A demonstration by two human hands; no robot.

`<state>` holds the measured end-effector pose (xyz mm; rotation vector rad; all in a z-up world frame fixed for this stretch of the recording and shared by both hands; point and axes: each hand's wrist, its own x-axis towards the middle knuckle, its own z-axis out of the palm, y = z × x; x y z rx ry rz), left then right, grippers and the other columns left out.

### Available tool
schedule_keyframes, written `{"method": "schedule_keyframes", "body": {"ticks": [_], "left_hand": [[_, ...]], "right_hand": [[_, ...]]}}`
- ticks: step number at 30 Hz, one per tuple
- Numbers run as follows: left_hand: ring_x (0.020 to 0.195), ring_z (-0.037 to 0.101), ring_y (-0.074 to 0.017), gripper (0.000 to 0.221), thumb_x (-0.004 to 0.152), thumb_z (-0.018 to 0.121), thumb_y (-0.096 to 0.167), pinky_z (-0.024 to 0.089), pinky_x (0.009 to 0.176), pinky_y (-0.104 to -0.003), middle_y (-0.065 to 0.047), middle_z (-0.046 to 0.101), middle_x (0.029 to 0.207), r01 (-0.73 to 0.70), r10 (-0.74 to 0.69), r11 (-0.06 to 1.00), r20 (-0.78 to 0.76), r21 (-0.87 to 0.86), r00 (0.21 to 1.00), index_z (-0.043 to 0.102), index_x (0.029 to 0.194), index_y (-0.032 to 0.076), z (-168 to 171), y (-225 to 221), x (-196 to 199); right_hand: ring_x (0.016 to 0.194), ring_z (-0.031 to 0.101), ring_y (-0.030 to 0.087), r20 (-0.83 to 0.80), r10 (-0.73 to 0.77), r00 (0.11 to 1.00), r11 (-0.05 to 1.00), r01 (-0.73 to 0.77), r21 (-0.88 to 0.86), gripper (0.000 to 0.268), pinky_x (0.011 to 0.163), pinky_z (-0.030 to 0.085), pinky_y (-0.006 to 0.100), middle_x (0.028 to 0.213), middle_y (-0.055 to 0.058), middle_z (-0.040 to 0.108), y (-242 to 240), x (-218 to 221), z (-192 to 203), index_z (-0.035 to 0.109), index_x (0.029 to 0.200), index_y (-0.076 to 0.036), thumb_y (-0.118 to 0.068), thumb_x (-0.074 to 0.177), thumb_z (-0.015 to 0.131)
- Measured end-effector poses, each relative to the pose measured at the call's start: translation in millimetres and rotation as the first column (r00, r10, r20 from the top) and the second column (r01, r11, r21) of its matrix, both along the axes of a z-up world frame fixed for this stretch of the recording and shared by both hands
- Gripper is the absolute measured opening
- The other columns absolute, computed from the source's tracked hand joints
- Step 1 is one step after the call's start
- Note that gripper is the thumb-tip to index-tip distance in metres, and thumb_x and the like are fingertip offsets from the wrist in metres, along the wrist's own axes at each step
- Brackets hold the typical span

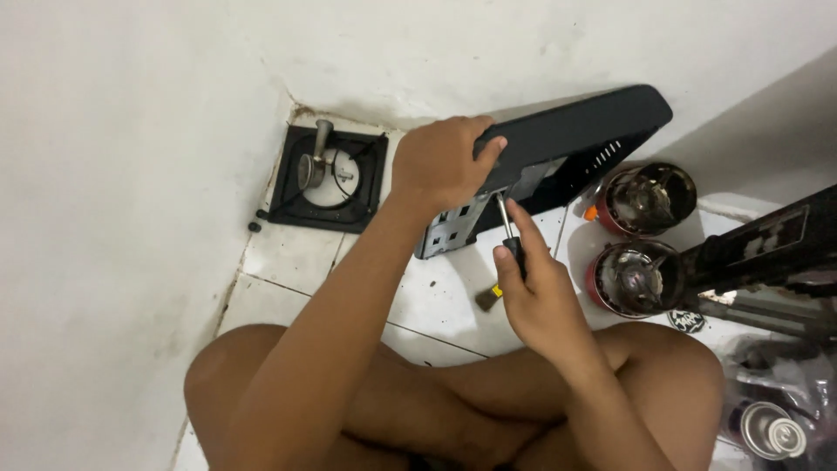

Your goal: Removing internal metal and plastic plates from an electronic device chassis using a screwdriver

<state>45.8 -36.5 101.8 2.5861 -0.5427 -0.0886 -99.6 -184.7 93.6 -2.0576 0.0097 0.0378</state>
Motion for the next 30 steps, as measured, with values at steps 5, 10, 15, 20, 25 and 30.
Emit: {"method": "schedule_keyframes", "body": {"ticks": [5,10,15,20,25,30], "left_hand": [[0.11,0.071,-0.0312,0.051,0.106,0.04,0.045,0.053,0.096,-0.049,-0.011,0.073,0.121,-0.02,0.02,1.0,0.019,0.015,1.0,0.062,0.14,0.013,-2.0,-1.8,-0.5],[0.104,0.073,-0.0295,0.05,0.107,0.039,0.043,0.054,0.093,-0.046,-0.009,0.075,0.115,-0.032,0.031,0.999,0.037,0.02,0.999,0.063,0.139,0.013,-3.9,-4.3,-1.3],[0.088,0.075,-0.0312,0.046,0.107,0.035,0.036,0.057,0.084,-0.049,-0.01,0.077,0.096,-0.086,0.093,0.992,0.073,-0.09,0.993,0.066,0.132,0.016,-19.4,-4.4,3.6],[0.081,0.075,-0.0277,0.054,0.106,0.022,0.042,0.054,0.076,-0.045,-0.004,0.078,0.091,-0.199,0.215,0.945,0.033,-0.26,0.976,0.06,0.134,0.018,-11.2,-6.7,-3.6],[0.081,0.076,-0.022,0.057,0.102,0.019,0.049,0.053,0.072,-0.038,0.003,0.08,0.093,-0.231,0.257,0.911,0.033,-0.343,0.966,0.059,0.132,0.021,-7.4,-6.9,-5.2],[0.07,0.073,-0.0181,0.06,0.1,0.016,0.051,0.051,0.067,-0.036,0.004,0.072,0.071,-0.26,0.274,0.891,-0.017,-0.372,0.962,0.059,0.13,0.02,1.0,-8.3,-10.2]], "right_hand": [[0.062,0.058,0.018,-0.025,-0.005,1.0,0.998,0.006,0.068,0.051,0.063,0.05,0.034,0.065,0.015,0.068,-2.3,3.9,-9.2,0.05,0.153,-0.01,-0.008,0.102,0.049],[0.061,0.055,0.014,-0.006,-0.022,1.0,0.996,0.022,0.087,0.05,0.064,0.051,0.029,0.066,0.014,0.07,-4.8,5.6,-15.8,0.052,0.152,-0.011,-0.008,0.102,0.051],[0.061,0.055,0.015,-0.036,-0.038,0.999,0.992,0.042,0.119,0.05,0.061,0.048,0.03,0.067,0.014,0.069,-4.3,6.8,-12.3,0.054,0.151,-0.01,-0.005,0.101,0.051],[0.067,0.053,0.012,-0.03,-0.011,0.999,0.994,0.014,0.104,0.052,0.076,0.043,0.033,0.075,0.008,0.069,-4.3,5.6,-17.8,0.053,0.151,-0.009,-0.006,0.099,0.054],[0.065,0.053,0.008,-0.061,0.002,0.998,0.996,0.003,0.086,0.053,0.06,0.045,0.022,0.086,0.005,0.071,-1.8,6.8,-14.9,0.052,0.152,-0.008,-0.008,0.098,0.055],[0.058,0.045,0.01,-0.056,-0.025,0.998,0.998,0.028,0.059,0.053,0.052,0.037,0.024,0.067,0.003,0.058,-0.4,5.3,-13.7,0.053,0.151,-0.01,-0.009,0.098,0.055]]}}
